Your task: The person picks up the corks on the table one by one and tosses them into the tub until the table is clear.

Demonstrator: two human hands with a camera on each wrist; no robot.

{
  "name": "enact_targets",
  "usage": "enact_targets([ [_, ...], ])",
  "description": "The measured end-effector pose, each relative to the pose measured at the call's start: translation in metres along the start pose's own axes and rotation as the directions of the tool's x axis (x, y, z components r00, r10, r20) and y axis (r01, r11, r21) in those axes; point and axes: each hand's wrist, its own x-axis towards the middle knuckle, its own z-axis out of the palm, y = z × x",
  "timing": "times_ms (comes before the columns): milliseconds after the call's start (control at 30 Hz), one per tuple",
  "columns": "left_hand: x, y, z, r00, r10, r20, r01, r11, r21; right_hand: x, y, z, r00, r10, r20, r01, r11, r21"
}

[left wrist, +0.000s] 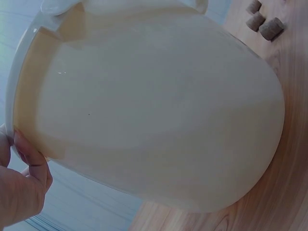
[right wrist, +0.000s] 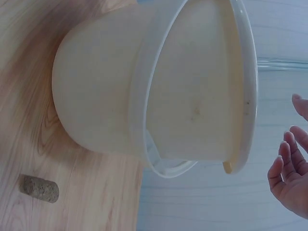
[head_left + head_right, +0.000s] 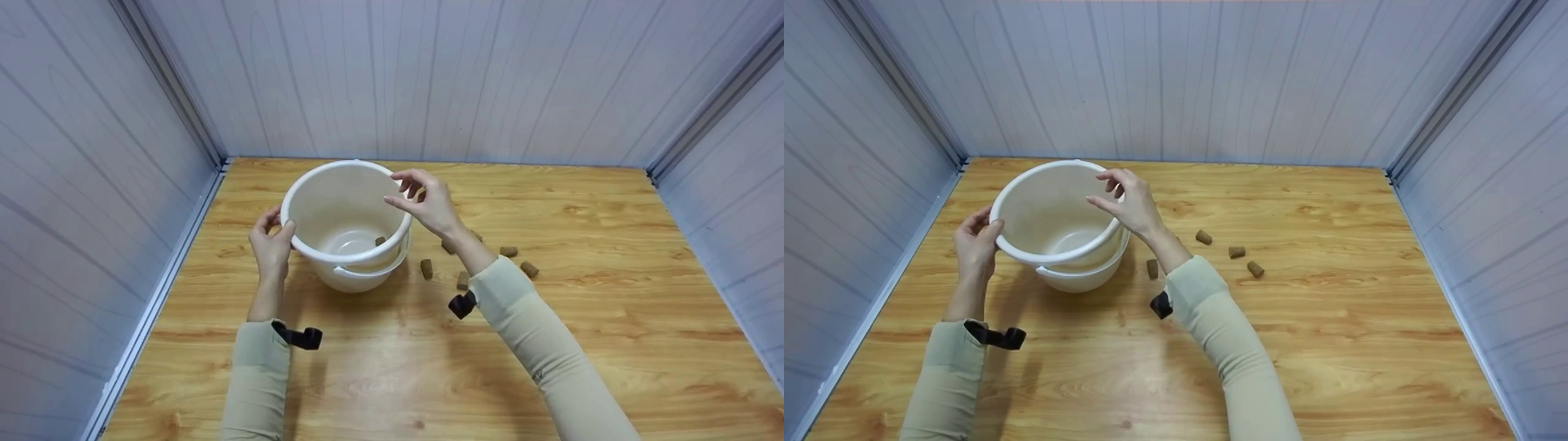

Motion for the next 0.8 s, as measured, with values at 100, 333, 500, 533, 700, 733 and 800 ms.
enact_targets([
  [100, 0.0, -0.001, -0.001, 1.0, 0.0, 0.001, 0.0, 1.0, -0.013, -0.004, 0.001, -0.006, 1.0, 0.015, -0.006, -0.015, 1.0, 0.0],
  [333, 0.0, -0.001, -0.001, 1.0, -0.005, 0.01, 0.006, 1.0, -0.024, -0.015, 0.006, -0.02, 1.0, 0.007, -0.014, -0.008, 1.0, -0.016],
  [500, 0.0, -0.001, -0.001, 1.0, -0.017, 0.013, 0.017, 1.0, 0.004, -0.024, 0.009, -0.028, 1.0, -0.017, -0.017, 0.017, 0.999, -0.037],
  [533, 0.0, -0.001, -0.001, 1.0, -0.019, 0.013, 0.019, 1.0, 0.01, -0.026, 0.01, -0.03, 1.0, -0.021, -0.017, 0.021, 0.999, -0.041],
  [700, 0.001, -0.001, 0.0, 1.0, -0.019, 0.013, 0.019, 1.0, 0.02, -0.038, 0.014, -0.035, 1.0, -0.027, -0.006, 0.027, 0.998, -0.055],
  [733, 0.001, -0.001, 0.0, 1.0, -0.018, 0.011, 0.018, 1.0, 0.015, -0.041, 0.016, -0.036, 1.0, -0.026, -0.004, 0.025, 0.998, -0.059],
  [800, 0.001, -0.002, 0.0, 1.0, -0.015, 0.007, 0.015, 1.0, 0.009, -0.047, 0.018, -0.037, 1.0, -0.02, 0.001, 0.02, 0.998, -0.063],
])
